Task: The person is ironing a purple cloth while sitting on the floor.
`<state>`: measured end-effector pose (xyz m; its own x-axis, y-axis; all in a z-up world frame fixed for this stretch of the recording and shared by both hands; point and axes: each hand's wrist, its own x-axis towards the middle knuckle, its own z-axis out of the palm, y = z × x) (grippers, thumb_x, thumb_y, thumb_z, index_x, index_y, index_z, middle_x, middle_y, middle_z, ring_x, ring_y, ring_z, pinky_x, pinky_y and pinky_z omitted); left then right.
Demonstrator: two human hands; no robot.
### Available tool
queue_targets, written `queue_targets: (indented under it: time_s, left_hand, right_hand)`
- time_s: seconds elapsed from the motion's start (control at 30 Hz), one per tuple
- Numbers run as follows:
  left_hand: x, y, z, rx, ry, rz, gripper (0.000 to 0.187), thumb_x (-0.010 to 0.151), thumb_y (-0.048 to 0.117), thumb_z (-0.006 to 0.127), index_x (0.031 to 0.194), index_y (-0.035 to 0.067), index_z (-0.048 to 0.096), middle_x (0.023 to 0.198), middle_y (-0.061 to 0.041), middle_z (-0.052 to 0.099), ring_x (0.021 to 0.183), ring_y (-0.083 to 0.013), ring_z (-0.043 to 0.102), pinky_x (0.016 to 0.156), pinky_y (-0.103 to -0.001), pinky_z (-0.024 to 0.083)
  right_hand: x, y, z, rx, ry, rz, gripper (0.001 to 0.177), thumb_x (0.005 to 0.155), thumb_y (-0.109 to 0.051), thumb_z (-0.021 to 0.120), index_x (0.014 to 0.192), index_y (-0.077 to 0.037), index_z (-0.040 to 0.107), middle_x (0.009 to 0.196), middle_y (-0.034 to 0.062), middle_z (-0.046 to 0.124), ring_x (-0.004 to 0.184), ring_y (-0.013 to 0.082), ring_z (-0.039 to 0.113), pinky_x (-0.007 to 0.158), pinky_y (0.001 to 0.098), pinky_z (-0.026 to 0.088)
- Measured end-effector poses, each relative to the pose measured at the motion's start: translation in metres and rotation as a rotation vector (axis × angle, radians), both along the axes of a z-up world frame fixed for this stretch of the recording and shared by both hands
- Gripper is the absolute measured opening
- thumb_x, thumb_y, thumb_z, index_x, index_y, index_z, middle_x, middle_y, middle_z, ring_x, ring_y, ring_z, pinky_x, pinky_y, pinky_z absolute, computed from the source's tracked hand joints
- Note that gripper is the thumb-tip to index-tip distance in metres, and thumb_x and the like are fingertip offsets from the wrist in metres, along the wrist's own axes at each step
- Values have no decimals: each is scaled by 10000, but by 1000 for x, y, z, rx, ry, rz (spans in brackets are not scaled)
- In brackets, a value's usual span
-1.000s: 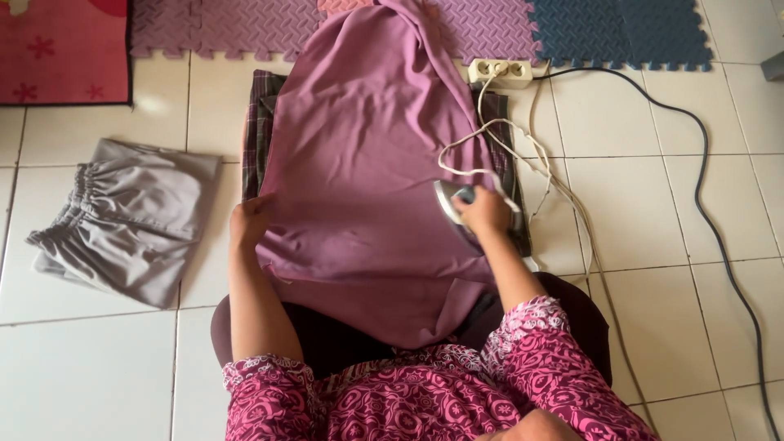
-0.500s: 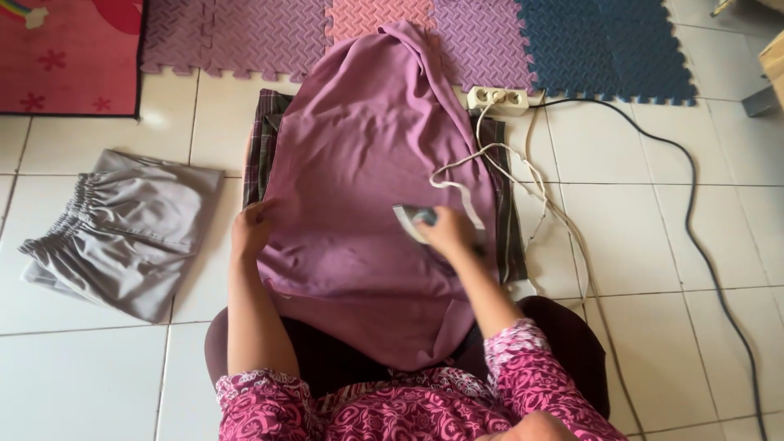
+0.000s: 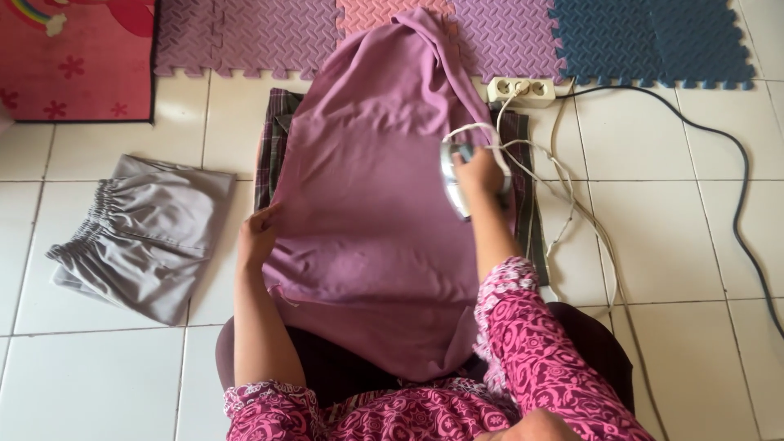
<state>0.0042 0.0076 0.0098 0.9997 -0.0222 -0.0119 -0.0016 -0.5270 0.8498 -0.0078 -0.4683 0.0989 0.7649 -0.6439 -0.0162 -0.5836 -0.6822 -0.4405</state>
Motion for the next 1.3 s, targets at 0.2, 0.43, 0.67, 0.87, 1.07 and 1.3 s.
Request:
queue_targets:
  time_s: [0.2, 0.43, 0.67, 0.87, 1.07, 1.3]
  left_hand:
    - [-1, -3, 6, -1, -18, 15, 551, 795, 17, 550, 1294, 154, 740, 781, -63, 643, 693, -88, 531, 657, -261, 445]
    - [8, -2, -23, 85, -164, 20, 482, 795, 33, 563, 1206, 153, 783, 1012, -160, 750, 906, -255, 714, 802, -380, 538]
    - [0, -4, -9, 166, 3, 48, 333, 860, 123, 624, 1147, 163, 789, 1006, -163, 757, 938, -306, 726, 847, -426, 556]
    - [0, 0, -2, 209, -165, 55, 365, 792, 100, 680, 1136, 148, 793, 1000, -155, 743, 921, -319, 718, 836, -426, 556]
    - [-8, 4, 17, 176, -396, 72, 272, 858, 114, 770, 1126, 149, 794, 981, -106, 738, 885, -249, 712, 811, -391, 567]
    - [-44, -72, 93, 90, -313, -110, 321, 919, 105, 702, 1239, 120, 729, 1095, -119, 742, 948, -223, 722, 823, -368, 579]
  right_hand:
    - [-28, -93, -40, -90, -88, -203, 388, 838, -452, 802, 958, -88, 742, 946, 164, 754, 878, 382, 728, 794, 490, 561]
    - [-73, -36, -6, 73, 57, -35, 422, 821, -467, 794, 1012, -91, 763, 984, 167, 772, 887, 335, 749, 810, 452, 581]
    - [-130, 116, -11, 15, 31, 375, 481, 773, -527, 789, 954, -83, 752, 894, 183, 754, 822, 354, 737, 722, 475, 568]
    - [-90, 130, -34, -74, -96, 534, 408, 817, -494, 750, 906, -99, 698, 813, 175, 733, 765, 383, 717, 697, 510, 558]
    - [-13, 56, -8, -41, -46, 217, 465, 822, -564, 738, 988, -130, 731, 926, 138, 756, 852, 349, 732, 731, 485, 569]
    - [-16, -169, -24, 1074, -372, -69, 569, 977, -688, 579, 1215, -178, 663, 671, 10, 489, 507, 128, 435, 458, 294, 372]
